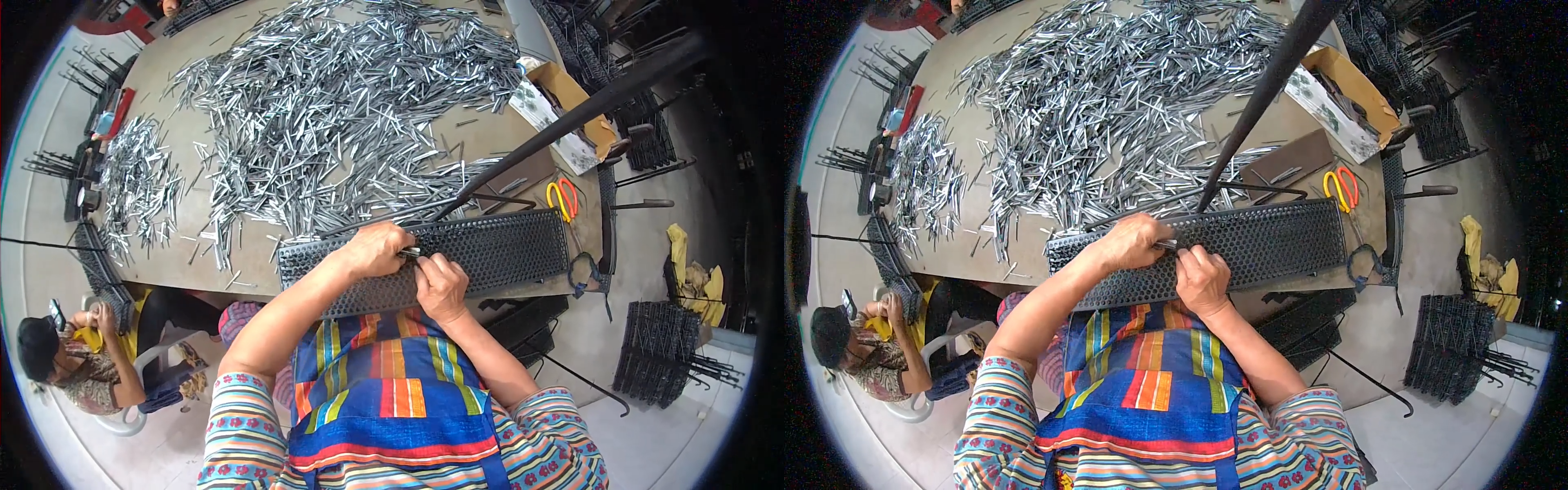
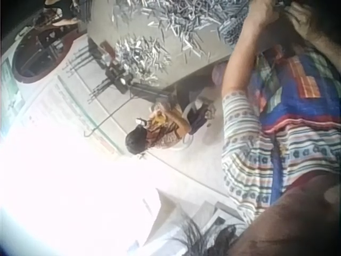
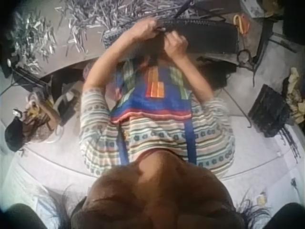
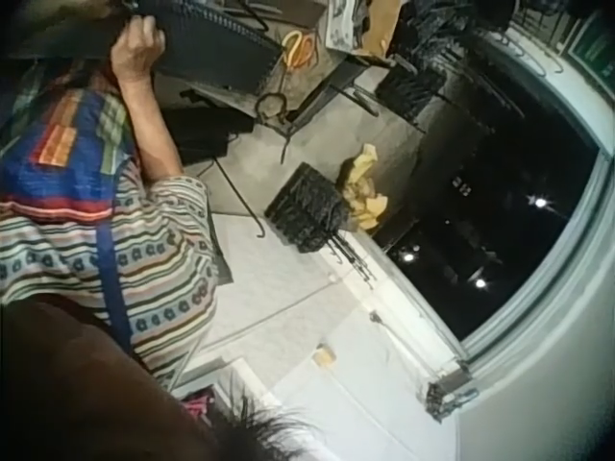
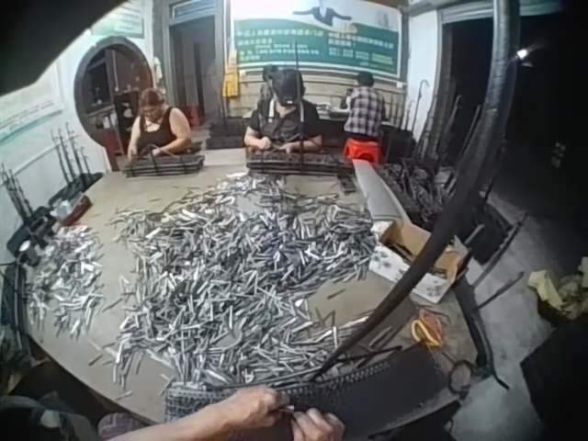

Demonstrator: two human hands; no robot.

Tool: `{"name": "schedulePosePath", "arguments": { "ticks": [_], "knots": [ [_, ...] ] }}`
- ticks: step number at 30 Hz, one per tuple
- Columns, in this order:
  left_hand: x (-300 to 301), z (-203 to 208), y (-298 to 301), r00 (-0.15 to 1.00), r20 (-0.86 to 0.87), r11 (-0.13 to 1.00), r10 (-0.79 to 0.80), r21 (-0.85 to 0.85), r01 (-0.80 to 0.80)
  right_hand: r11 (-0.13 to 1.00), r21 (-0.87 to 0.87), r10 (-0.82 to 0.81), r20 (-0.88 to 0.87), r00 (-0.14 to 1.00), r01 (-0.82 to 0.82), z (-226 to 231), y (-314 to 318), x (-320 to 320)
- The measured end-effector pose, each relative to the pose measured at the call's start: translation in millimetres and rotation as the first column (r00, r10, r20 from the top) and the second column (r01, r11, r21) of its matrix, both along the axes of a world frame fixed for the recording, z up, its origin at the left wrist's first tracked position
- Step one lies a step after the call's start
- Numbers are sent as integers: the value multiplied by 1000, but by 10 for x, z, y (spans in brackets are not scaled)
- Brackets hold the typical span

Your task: Sorting metal clips from a pile and inserting them into a mesh grid.

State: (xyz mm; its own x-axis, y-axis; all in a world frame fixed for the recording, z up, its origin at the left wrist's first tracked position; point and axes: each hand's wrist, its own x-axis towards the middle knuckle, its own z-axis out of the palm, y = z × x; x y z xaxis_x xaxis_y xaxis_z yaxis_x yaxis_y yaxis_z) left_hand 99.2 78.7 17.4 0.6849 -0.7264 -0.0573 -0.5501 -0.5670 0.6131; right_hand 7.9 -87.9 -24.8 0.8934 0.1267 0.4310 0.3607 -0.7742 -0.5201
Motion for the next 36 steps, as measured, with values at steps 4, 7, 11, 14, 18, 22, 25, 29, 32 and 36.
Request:
{"name": "schedulePosePath", "arguments": {
  "ticks": [4,7,11,14,18,22,25,29,32,36],
  "knots": [
    [30,-17,21,990,34,990,-137,32,136,1000,18,4,-12,1000,-4,2,7,-8],
    [37,39,3,989,22,986,-147,83,145,1000,17,1,-15,1000,-1,2,16,-3],
    [37,96,-73,993,9,984,-121,133,118,1000,-11,-1,-22,1000,1,-28,9,-7],
    [67,96,-115,979,75,970,-192,164,178,1000,-11,2,-22,1000,-2,-44,7,-11],
    [63,112,-159,962,50,927,-269,286,244,1000,-1,-6,-34,999,6,-74,-2,-14],
    [39,27,-137,973,72,952,-219,235,197,999,29,-34,-10,999,35,-58,17,-9],
    [21,62,-149,968,115,949,-224,253,189,999,3,-48,-4,999,49,-53,19,-9],
    [15,67,-138,953,140,932,-269,289,220,1000,-8,-18,-1,1000,18,-67,5,-9],
    [-9,114,-126,929,180,917,-322,304,259,999,11,-38,-18,999,38,-91,0,-17],
    [8,39,-68,889,239,902,-390,292,317,997,-59,-54,-19,998,53,-42,30,-14]
  ]
}}
